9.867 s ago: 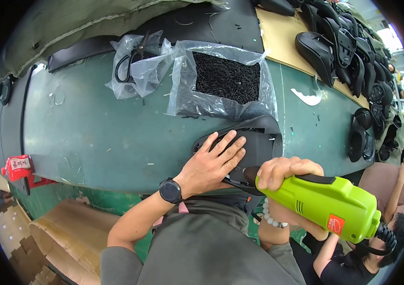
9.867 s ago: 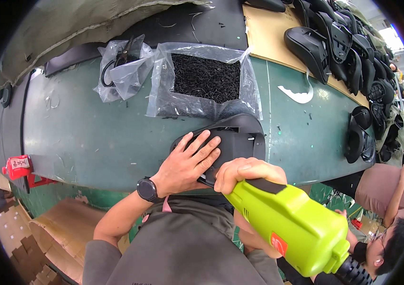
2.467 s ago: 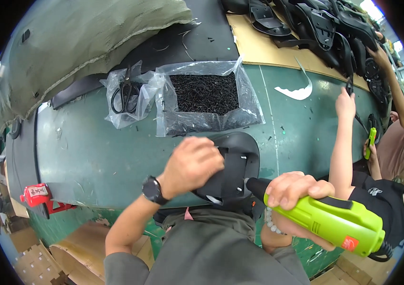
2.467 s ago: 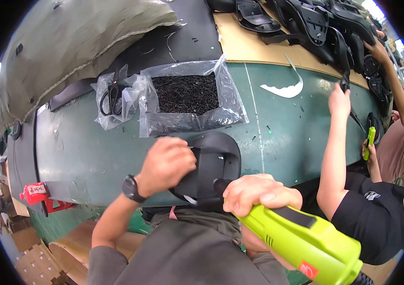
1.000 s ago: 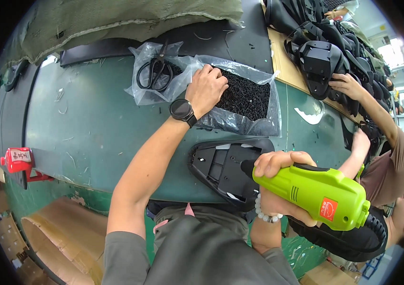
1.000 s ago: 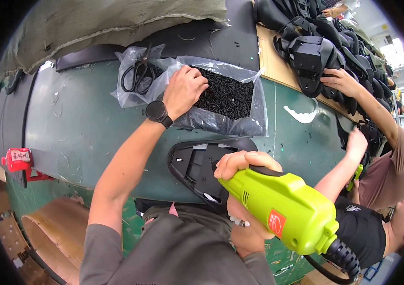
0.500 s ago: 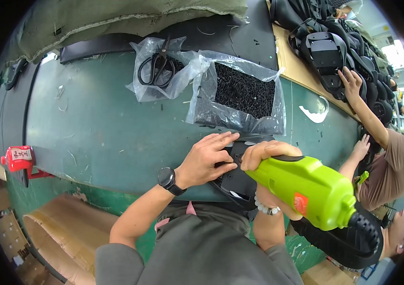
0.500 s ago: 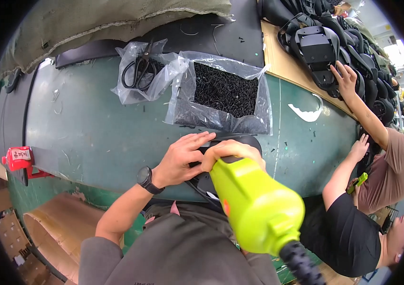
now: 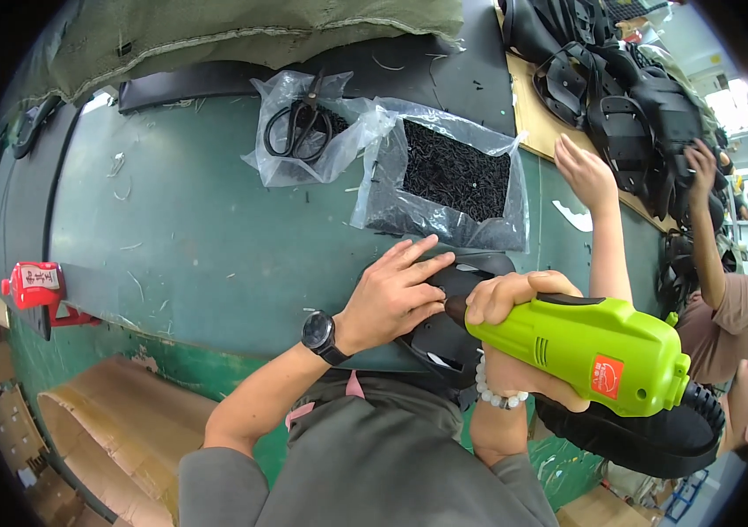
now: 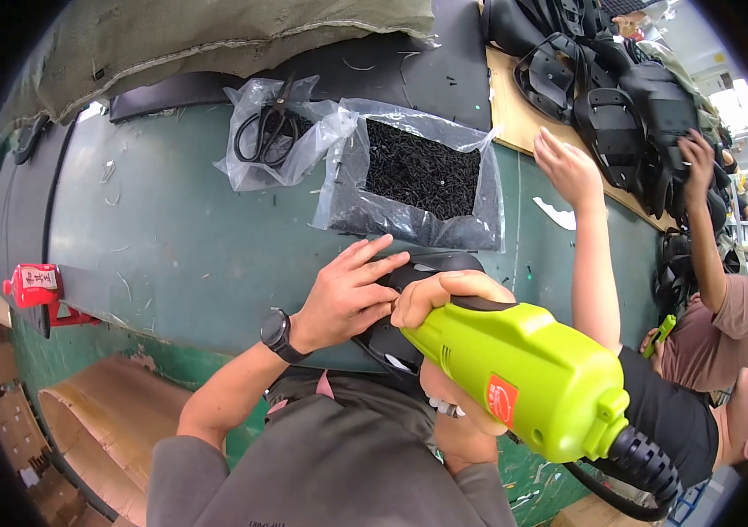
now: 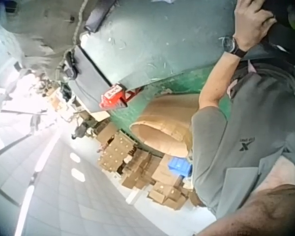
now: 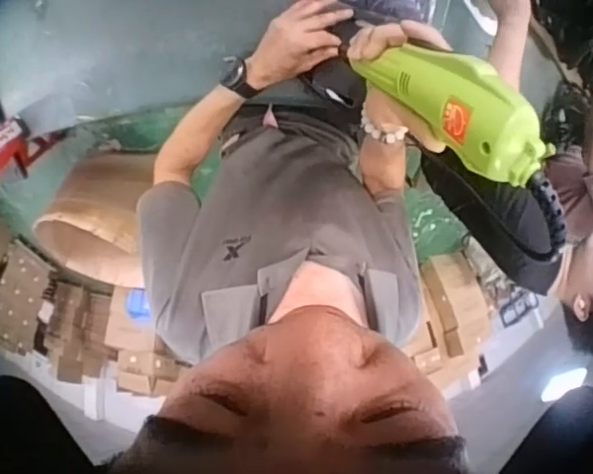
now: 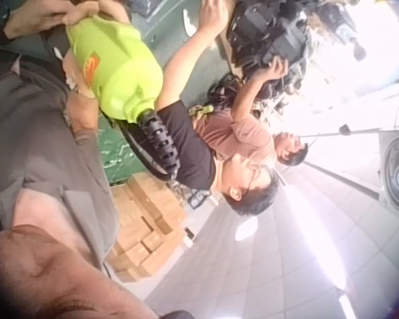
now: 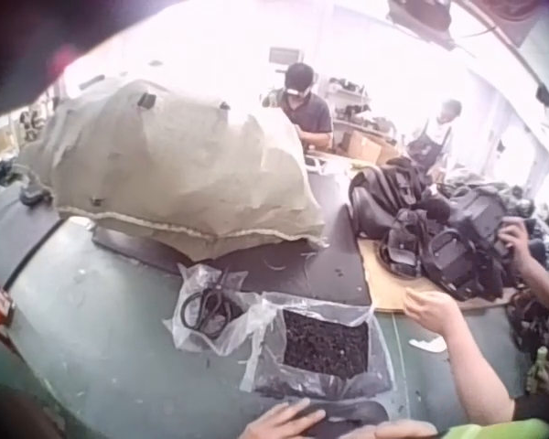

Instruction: Manually assemble bicycle saddles by driving screws into the plastic base using an electric screwdriver.

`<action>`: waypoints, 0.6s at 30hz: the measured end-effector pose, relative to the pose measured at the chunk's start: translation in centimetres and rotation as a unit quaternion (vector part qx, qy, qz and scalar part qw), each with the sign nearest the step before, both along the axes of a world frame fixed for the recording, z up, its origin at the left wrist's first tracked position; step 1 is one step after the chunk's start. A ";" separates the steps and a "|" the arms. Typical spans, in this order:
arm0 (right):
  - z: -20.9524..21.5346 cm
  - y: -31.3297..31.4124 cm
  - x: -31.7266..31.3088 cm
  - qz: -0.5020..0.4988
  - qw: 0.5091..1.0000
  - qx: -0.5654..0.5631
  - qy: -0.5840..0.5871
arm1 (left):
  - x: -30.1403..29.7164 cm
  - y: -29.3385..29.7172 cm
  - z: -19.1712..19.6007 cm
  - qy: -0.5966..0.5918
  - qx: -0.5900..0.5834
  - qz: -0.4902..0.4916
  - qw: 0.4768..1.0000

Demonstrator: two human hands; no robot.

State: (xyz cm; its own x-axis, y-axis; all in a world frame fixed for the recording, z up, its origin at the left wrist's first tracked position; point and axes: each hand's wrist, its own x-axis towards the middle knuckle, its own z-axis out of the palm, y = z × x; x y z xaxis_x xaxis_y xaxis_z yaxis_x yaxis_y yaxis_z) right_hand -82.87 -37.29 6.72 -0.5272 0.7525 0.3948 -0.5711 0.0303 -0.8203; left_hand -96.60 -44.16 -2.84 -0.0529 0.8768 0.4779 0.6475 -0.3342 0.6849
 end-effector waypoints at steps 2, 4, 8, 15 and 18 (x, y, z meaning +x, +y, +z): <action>0.0 0.2 0.2 -0.001 1.000 0.011 -0.003 | 0.0 -0.3 -0.1 0.014 0.006 -0.013 1.000; 0.0 0.8 0.5 0.038 0.998 0.049 0.029 | 0.1 -0.6 0.2 0.028 0.011 -0.026 0.999; 0.4 -0.2 1.4 0.040 0.997 0.050 0.036 | -0.1 -1.5 1.6 0.064 -0.046 -0.052 0.996; -0.3 -1.2 1.7 0.057 0.996 0.066 0.008 | -0.2 -1.9 1.1 0.077 -0.092 -0.090 0.989; -0.5 -1.6 1.7 0.049 0.998 0.042 0.007 | -0.1 -1.7 1.0 0.075 -0.089 -0.093 0.989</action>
State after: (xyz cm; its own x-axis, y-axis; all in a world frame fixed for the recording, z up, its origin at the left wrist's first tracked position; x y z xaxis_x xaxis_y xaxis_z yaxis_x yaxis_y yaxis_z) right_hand -81.15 -38.93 6.25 -0.5909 0.6613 0.4620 -0.5855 0.0424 -0.8096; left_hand -96.68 -45.85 -1.80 0.1776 0.9358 0.3046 0.6848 -0.3398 0.6446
